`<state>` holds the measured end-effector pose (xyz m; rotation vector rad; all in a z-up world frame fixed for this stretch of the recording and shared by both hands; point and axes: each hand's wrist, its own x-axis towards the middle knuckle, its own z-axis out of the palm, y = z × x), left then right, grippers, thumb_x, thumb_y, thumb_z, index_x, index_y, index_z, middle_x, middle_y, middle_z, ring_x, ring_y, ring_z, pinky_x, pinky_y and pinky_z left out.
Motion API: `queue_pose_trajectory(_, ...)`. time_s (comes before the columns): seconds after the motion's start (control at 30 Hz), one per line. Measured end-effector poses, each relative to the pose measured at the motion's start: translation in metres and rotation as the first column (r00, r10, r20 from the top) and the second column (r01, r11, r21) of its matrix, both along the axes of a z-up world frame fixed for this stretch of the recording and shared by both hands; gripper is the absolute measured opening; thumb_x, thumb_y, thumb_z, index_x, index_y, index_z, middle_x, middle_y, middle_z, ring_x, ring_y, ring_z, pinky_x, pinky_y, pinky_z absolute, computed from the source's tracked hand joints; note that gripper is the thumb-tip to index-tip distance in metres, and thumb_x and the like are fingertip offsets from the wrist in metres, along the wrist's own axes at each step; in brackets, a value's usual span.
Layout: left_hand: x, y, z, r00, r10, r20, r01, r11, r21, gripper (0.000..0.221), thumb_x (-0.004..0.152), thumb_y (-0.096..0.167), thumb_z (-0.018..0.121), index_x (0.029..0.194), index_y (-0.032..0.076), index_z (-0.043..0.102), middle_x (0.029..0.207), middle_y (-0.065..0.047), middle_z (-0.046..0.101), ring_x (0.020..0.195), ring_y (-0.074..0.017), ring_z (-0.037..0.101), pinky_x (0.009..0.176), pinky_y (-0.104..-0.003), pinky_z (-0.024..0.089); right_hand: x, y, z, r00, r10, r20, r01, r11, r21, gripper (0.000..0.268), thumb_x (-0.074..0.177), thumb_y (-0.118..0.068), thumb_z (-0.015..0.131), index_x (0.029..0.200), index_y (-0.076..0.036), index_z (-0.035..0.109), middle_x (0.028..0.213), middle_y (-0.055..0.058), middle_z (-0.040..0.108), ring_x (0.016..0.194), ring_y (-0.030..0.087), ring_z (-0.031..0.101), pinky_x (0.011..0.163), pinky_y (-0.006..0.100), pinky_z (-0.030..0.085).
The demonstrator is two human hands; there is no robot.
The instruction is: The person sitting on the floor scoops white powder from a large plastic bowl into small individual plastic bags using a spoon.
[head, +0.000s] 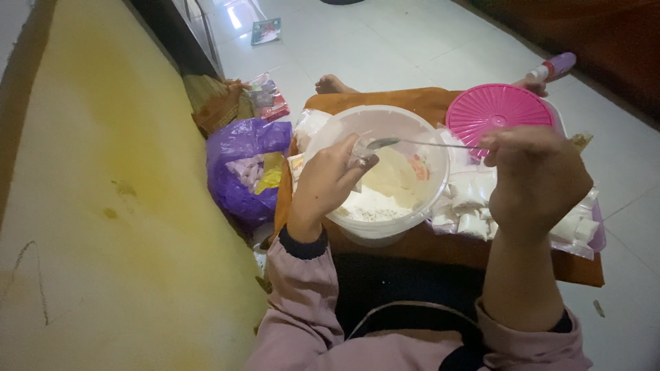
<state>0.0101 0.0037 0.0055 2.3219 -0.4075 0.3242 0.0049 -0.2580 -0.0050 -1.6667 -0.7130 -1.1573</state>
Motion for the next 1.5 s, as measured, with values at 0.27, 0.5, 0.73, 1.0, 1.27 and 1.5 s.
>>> queue_pose_trajectory(0.27,-0.002,0.001,-0.001,0.999,0.013,0.053,-0.012,0.999,-0.031,0.042,0.093,0.040,0.061,0.107,0.000,0.059,0.075,-0.013,0.066,0.060,-0.0228,0.059,0.059,-0.035,0.047,0.017,0.013,-0.008,0.992,0.098,-0.083,-0.072,0.960,0.271,0.008,0.115,0.011,0.056,0.119,0.004,0.060,0.094,0.015,0.065,0.076,0.020,0.062,0.066,0.026,0.053)
queue_pose_trajectory(0.5,0.000,0.006,-0.004,1.000,-0.019,-0.022,0.018,0.999,-0.051,0.063,0.100,0.056,0.050,0.124,-0.002,0.054,0.100,-0.030,0.068,0.100,-0.0448,0.070,0.087,-0.053,0.055,0.032,0.054,-0.004,0.970,0.181,-0.161,-0.157,0.976,0.152,0.008,0.106,0.005,0.065,0.107,0.010,0.070,0.084,0.020,0.070,0.068,0.022,0.067,0.067,0.036,0.056)
queue_pose_trajectory(0.73,0.001,0.006,-0.003,0.999,-0.033,-0.041,0.031,0.998,-0.048,0.066,0.098,0.053,0.056,0.129,-0.004,0.048,0.102,-0.033,0.066,0.102,-0.0489,0.069,0.088,-0.057,0.055,0.044,0.068,-0.007,0.921,0.078,-0.382,-0.143,0.979,-0.147,0.007,0.099,-0.001,0.069,0.101,-0.004,0.076,0.076,0.010,0.072,0.070,0.023,0.074,0.063,0.032,0.058)
queue_pose_trajectory(1.0,0.000,0.007,-0.005,0.999,0.013,0.044,-0.006,0.990,-0.142,0.055,0.097,0.051,0.056,0.119,0.002,0.045,0.099,-0.035,0.064,0.099,-0.0552,0.066,0.084,-0.061,0.053,0.042,0.069,0.007,0.868,-0.029,-0.496,-0.119,0.957,-0.265,0.012,0.097,0.003,0.067,0.106,0.005,0.075,0.082,0.020,0.073,0.074,0.031,0.075,0.067,0.040,0.061)
queue_pose_trajectory(1.27,0.016,0.014,-0.008,0.983,-0.046,0.180,0.003,0.973,0.229,0.039,0.100,0.035,0.054,0.125,0.006,0.045,0.104,-0.026,0.064,0.098,-0.0492,0.067,0.082,-0.058,0.055,0.042,0.069,0.010,0.854,-0.018,-0.520,-0.163,0.940,-0.301,0.015,0.097,0.006,0.065,0.109,0.007,0.073,0.085,0.022,0.073,0.078,0.033,0.075,0.067,0.040,0.058)
queue_pose_trajectory(1.5,0.020,0.037,0.026,0.980,-0.197,0.032,0.191,0.972,0.134,0.039,0.102,0.039,0.050,0.125,0.008,0.045,0.108,-0.029,0.065,0.107,-0.0548,0.063,0.090,-0.066,0.049,0.047,0.066,0.010,0.816,-0.012,-0.578,-0.195,0.936,-0.294,0.016,0.099,0.002,0.064,0.112,0.007,0.072,0.083,0.020,0.073,0.076,0.030,0.075,0.069,0.041,0.058)
